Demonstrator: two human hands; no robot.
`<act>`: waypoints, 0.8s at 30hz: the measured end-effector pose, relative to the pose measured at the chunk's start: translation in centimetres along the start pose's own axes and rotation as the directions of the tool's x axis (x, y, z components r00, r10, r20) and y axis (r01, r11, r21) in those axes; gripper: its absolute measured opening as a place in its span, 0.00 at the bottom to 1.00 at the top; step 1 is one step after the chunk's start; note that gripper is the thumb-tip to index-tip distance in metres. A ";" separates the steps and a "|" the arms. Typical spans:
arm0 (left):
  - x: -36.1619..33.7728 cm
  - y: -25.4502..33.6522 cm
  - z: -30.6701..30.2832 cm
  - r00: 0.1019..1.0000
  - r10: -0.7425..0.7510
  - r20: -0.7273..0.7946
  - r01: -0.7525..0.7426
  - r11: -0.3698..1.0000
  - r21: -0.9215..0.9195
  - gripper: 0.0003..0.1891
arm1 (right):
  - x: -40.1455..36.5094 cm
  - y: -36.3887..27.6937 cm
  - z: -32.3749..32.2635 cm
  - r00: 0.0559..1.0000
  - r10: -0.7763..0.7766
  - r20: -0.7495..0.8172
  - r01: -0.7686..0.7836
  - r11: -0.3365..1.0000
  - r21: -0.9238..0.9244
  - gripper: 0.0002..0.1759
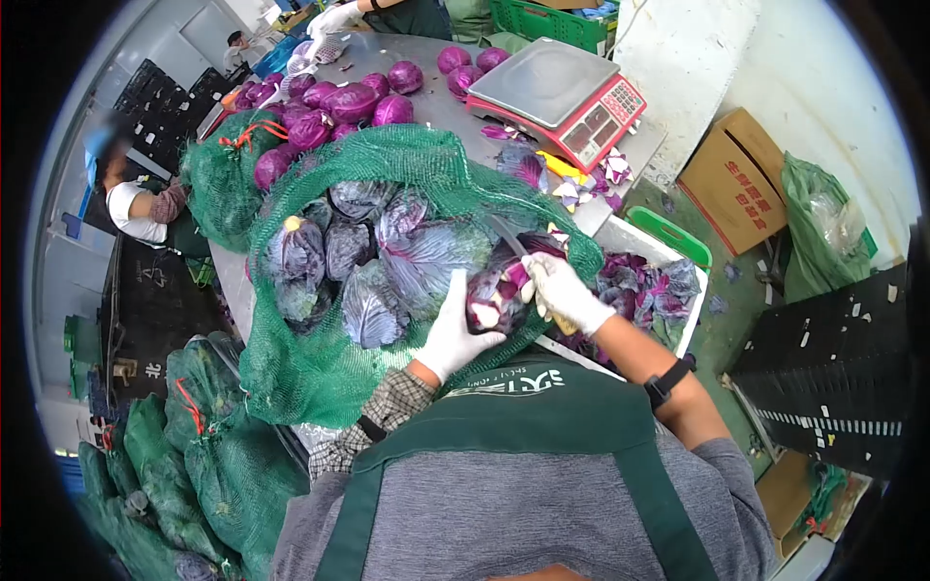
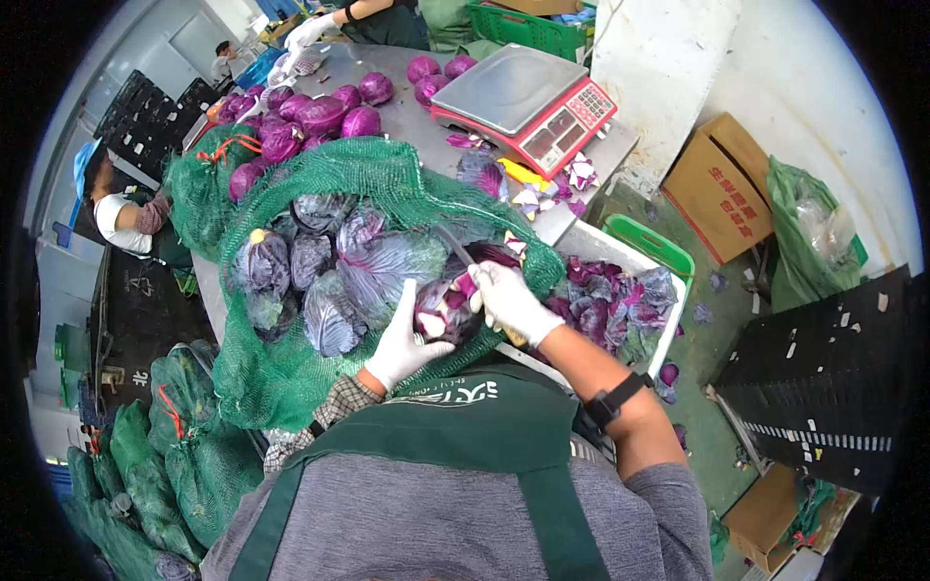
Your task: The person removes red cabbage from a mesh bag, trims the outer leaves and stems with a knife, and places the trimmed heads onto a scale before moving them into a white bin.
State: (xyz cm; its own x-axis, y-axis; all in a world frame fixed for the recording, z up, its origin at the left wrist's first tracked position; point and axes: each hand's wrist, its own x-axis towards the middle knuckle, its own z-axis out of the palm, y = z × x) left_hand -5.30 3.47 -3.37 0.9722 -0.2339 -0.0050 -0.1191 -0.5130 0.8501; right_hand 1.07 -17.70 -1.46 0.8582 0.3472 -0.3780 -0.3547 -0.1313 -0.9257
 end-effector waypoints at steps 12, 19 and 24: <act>1.2 1.6 1.3 0.997 -0.020 -0.079 0.032 0.988 0.152 0.59 | -2.0 4.4 -6.9 0.902 0.104 -0.419 0.056 0.934 0.353 0.13; 2.8 3.8 1.9 0.999 -0.017 -0.048 0.036 0.900 0.435 0.58 | -5.5 -3.5 -4.0 0.992 -0.091 -0.089 0.025 0.827 -0.562 0.38; 3.7 5.5 1.9 0.989 -0.135 0.065 0.079 0.837 0.542 0.59 | -2.6 -0.2 -1.3 0.881 -0.456 0.131 0.410 0.592 -0.694 0.28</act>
State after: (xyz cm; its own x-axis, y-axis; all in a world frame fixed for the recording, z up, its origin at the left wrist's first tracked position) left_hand -2.74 -1.78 0.32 0.9643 -0.2156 -0.1536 -0.1324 -0.8952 0.4256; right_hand -0.56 -19.75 -0.29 0.8686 0.4872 0.0902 0.3992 -0.5801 -0.7100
